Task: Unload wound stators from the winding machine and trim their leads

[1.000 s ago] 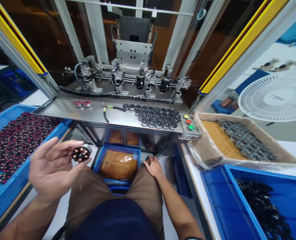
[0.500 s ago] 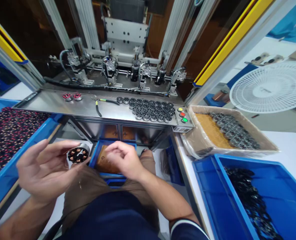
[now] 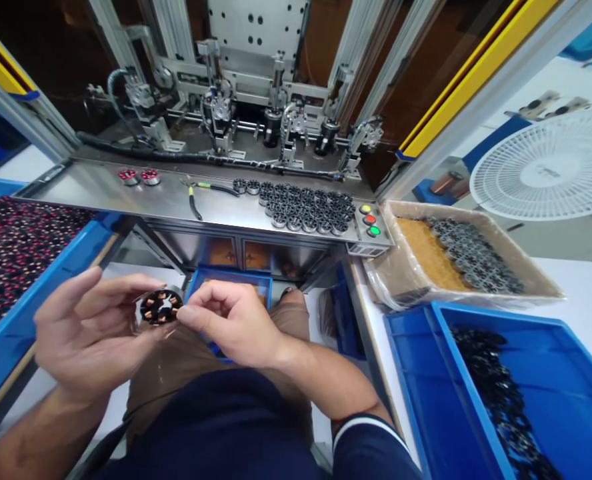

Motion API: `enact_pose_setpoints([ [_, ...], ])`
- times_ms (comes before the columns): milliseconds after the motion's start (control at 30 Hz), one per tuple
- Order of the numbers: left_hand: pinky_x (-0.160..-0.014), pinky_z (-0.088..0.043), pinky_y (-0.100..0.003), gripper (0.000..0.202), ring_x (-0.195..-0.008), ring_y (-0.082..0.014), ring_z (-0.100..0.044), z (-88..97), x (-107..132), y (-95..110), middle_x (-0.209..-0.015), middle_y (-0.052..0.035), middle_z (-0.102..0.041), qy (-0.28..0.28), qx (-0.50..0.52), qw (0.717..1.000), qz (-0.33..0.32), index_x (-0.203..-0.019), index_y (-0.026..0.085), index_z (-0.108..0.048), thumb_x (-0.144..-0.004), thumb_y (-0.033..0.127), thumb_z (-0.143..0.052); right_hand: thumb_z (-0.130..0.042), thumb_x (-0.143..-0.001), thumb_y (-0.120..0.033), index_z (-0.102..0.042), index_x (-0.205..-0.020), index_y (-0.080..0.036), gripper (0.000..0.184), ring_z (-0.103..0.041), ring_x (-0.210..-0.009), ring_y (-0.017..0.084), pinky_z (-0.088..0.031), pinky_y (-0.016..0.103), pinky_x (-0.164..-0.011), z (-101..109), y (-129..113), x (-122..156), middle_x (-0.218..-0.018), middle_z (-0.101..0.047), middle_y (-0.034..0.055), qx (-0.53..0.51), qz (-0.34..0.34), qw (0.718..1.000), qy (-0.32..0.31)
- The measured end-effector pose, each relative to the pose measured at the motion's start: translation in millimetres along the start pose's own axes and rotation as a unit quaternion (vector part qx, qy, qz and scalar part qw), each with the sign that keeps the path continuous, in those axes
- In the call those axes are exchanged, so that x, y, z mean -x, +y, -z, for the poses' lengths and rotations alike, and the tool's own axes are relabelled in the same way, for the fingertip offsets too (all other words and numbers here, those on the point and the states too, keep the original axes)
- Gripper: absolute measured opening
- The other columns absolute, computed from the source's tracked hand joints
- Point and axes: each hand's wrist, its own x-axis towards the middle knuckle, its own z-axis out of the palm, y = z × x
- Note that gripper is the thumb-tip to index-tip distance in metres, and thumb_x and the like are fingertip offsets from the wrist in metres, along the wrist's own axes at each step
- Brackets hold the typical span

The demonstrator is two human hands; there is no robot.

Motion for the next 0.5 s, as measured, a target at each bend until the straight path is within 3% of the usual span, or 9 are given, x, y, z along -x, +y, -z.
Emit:
enact_pose_setpoints([
  [133, -0.074, -0.065, -0.027, 0.09, -0.092, -0.018, -0.073, 2.3, -2, 7, -0.107, -0.0039, -0.073, -0.029, 0.081, 0.991, 0.098, -0.141, 0.031, -0.047, -0.064, 0.0, -0.081, -0.078, -0.077, -0.038, -0.059, -0.067, -0.015, 0.031, -0.04, -0.043, 0.004, -0.031, 0.02, -0.043, 28, 2, 0, -0.055, -0.052, -0.0055, -0.106, -0.03, 0.985, -0.131],
  [233, -0.073, -0.065, -0.024, 0.085, -0.092, -0.017, -0.072, 3.0, -4, 7, -0.106, -0.0041, -0.073, -0.041, 0.127, 0.984, 0.12, -0.14, 0.03, -0.049, -0.067, 0.003, -0.082, -0.081, -0.074, -0.032, -0.064, -0.067, -0.012, 0.027, -0.049, -0.046, 0.005, -0.036, 0.019, -0.043, 46, 17, 1, -0.062, -0.059, -0.0021, -0.11, -0.058, 0.968, -0.217],
  [300, -0.073, -0.064, -0.023, 0.088, -0.091, -0.0161, -0.071, 0.9, -5, 4, -0.104, -0.0033, -0.072, -0.037, 0.127, 0.986, 0.101, -0.139, 0.029, -0.049, -0.063, 0.0, -0.083, -0.086, -0.068, -0.031, -0.067, -0.071, -0.011, 0.028, -0.058, -0.053, 0.007, -0.045, 0.018, -0.049, 45, 32, 4, -0.067, -0.065, 0.0003, -0.105, -0.088, 0.968, -0.208],
  [400, -0.072, -0.062, -0.023, 0.094, -0.088, -0.0142, -0.068, -4.8, -6, -2, -0.101, -0.0018, -0.068, -0.011, 0.09, 0.994, 0.054, -0.139, 0.029, -0.051, -0.057, -0.006, -0.083, -0.092, -0.057, -0.036, -0.066, -0.08, -0.013, 0.041, -0.068, -0.062, 0.011, -0.053, 0.02, -0.056, 22, 50, 9, -0.074, -0.072, 0.0028, -0.171, -0.115, 0.97, -0.13],
  [500, -0.07, -0.06, -0.022, 0.096, -0.086, -0.0134, -0.065, -9.6, -6, -6, -0.099, -0.0013, -0.065, 0.002, 0.068, 0.997, 0.025, -0.138, 0.028, -0.052, -0.054, -0.004, -0.086, -0.091, -0.057, -0.039, -0.063, -0.077, -0.014, 0.043, -0.067, -0.053, 0.012, -0.053, 0.019, -0.047, -4, 54, 11, -0.066, -0.072, 0.0007, -0.236, -0.126, 0.96, -0.078],
])
